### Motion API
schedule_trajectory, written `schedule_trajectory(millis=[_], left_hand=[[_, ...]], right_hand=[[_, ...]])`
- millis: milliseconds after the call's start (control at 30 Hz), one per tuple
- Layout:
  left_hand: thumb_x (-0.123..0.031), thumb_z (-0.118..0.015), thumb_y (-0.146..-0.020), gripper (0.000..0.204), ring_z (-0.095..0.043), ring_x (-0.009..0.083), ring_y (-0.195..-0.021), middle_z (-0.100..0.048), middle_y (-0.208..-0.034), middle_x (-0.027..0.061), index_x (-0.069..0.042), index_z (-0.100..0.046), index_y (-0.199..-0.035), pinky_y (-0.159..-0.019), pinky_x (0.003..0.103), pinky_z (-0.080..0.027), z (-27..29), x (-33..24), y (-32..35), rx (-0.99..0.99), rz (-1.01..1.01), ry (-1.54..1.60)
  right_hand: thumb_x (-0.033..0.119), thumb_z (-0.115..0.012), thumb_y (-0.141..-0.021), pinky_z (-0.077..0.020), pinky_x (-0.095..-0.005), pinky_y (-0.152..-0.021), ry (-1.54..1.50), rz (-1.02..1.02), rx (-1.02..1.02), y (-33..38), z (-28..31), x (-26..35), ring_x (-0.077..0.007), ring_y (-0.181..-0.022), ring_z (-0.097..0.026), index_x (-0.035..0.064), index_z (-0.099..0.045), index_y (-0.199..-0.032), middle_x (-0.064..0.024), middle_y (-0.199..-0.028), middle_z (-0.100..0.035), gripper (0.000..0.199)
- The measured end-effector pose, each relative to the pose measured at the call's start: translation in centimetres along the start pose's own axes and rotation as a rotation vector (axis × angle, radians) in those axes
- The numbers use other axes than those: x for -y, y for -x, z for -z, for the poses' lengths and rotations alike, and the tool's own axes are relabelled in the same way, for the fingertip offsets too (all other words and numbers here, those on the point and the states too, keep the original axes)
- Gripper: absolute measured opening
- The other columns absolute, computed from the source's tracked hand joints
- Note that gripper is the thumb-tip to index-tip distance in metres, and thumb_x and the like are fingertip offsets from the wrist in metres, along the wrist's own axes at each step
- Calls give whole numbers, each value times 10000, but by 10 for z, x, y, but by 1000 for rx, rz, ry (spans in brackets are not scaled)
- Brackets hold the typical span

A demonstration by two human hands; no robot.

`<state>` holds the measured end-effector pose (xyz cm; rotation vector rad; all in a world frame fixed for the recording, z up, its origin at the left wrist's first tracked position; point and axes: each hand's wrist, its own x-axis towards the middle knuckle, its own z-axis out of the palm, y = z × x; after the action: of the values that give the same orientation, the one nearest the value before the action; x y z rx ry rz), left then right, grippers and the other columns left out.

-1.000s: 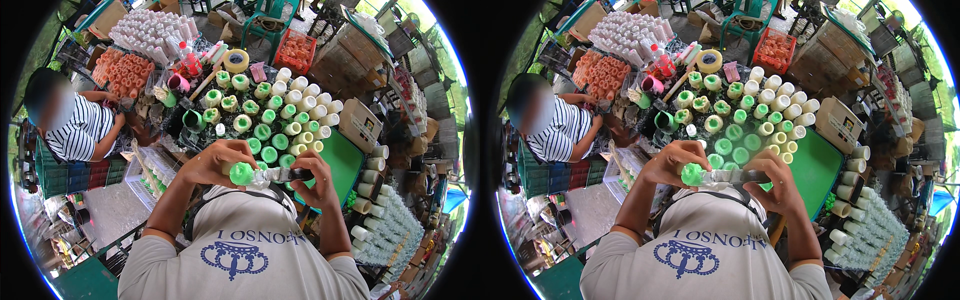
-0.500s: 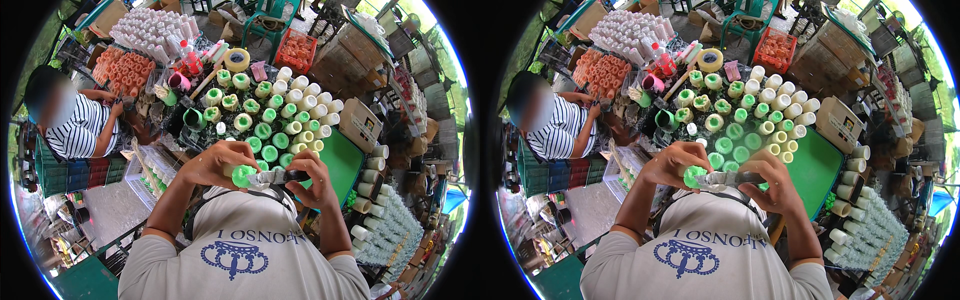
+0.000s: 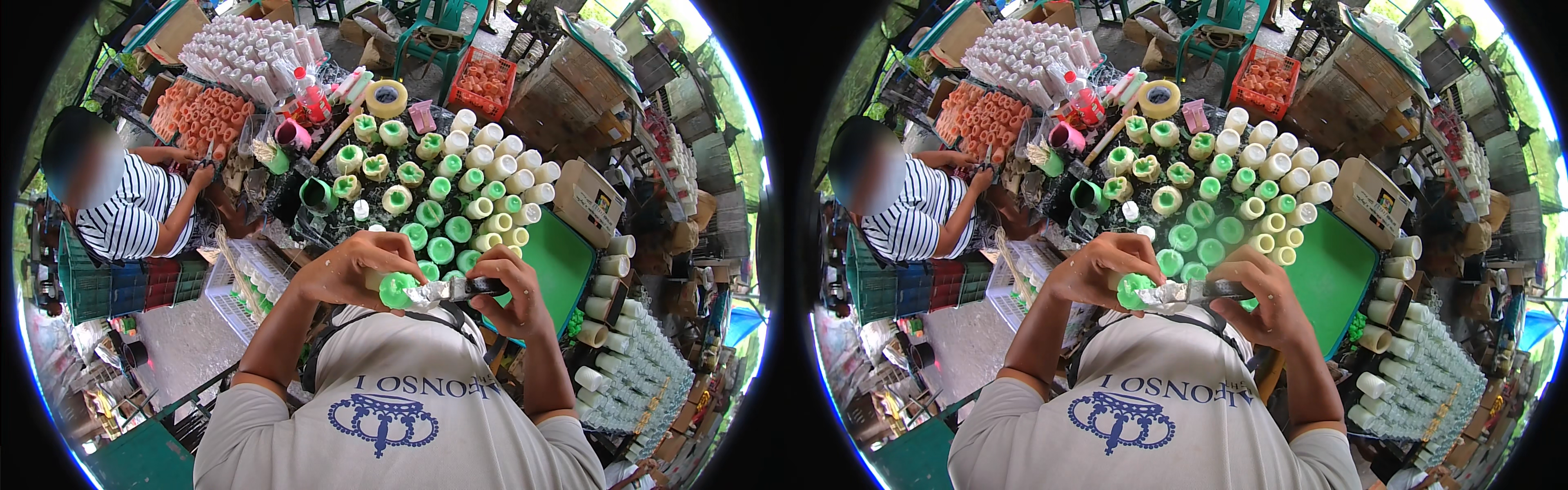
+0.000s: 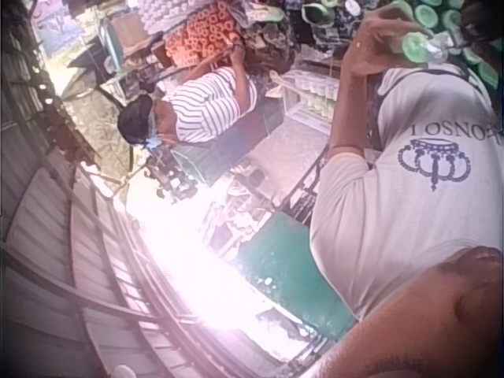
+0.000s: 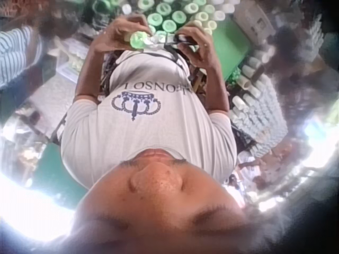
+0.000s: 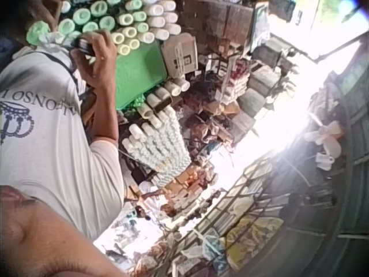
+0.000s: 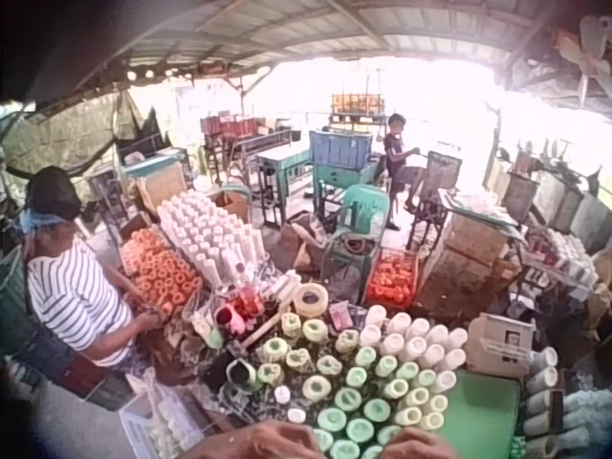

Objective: The person assembles small cylindrical candles by inserting wicks into green-topped holders and trimming the wicks with a small blade. They handle the candles one at a time, place them into a green tray, and occasionally wipe the tray surface.

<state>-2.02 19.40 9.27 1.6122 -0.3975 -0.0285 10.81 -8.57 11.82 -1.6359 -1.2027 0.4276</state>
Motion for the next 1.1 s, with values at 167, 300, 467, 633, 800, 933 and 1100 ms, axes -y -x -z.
schedule_trajectory(millis=[167,300,467,633,800,933,1100], left_hand=[[-126,-1005,-629,579,-702,197,-922,-714,-1052,65,-77,-803,-1170,-812,347,-563,-4,-1,2,-8,-7,15],[-120,-1004,-629,578,-705,197,-920,-715,-1053,65,-77,-804,-1169,-813,343,-566,-5,-3,3,7,-4,-6],[-91,-984,-643,566,-708,206,-908,-713,-1050,68,-94,-801,-1178,-805,353,-569,-5,-4,2,23,-11,-6],[-117,-1000,-634,565,-701,195,-886,-708,-1035,58,-93,-806,-1163,-785,340,-564,-7,-3,4,20,-14,-22],[-174,-1002,-636,539,-663,184,-900,-701,-1018,61,-67,-799,-1125,-809,326,-532,-8,1,8,-4,37,71],[-299,-979,-700,552,-649,165,-965,-705,-1086,59,-19,-744,-1115,-878,324,-516,-11,20,17,-168,153,274],[-454,-962,-747,734,-659,146,-1064,-681,-1148,39,-45,-640,-1265,-946,328,-531,-21,33,29,-403,325,571]], right_hand=[[113,-825,-860,-510,-379,-741,34,24,-18,1,-3,-5,-295,-871,-634,51,-688,-1141,-122,-1001,-645,319],[105,-824,-854,-508,-382,-741,6,0,6,2,-1,-3,-299,-873,-636,49,-691,-1134,-124,-1000,-648,315],[85,-817,-847,-508,-387,-748,9,7,33,3,2,-3,-302,-874,-640,45,-691,-1134,-123,-1001,-656,316],[84,-813,-851,-506,-381,-747,30,-10,-2,3,-4,-4,-305,-866,-641,39,-690,-1128,-127,-993,-652,306],[181,-741,-972,-477,-342,-715,41,-47,-91,7,-4,-9,-225,-823,-612,23,-655,-1185,-95,-986,-639,279],[328,-531,-1123,-362,-252,-595,-264,-368,-404,21,-10,-30,-52,-741,-487,0,-581,-1299,10,-917,-584,376],[256,-580,-1094,-387,-223,-523,-555,-473,-458,30,-14,-39,-48,-631,-469,-34,-574,-1323,6,-885,-572,370]])
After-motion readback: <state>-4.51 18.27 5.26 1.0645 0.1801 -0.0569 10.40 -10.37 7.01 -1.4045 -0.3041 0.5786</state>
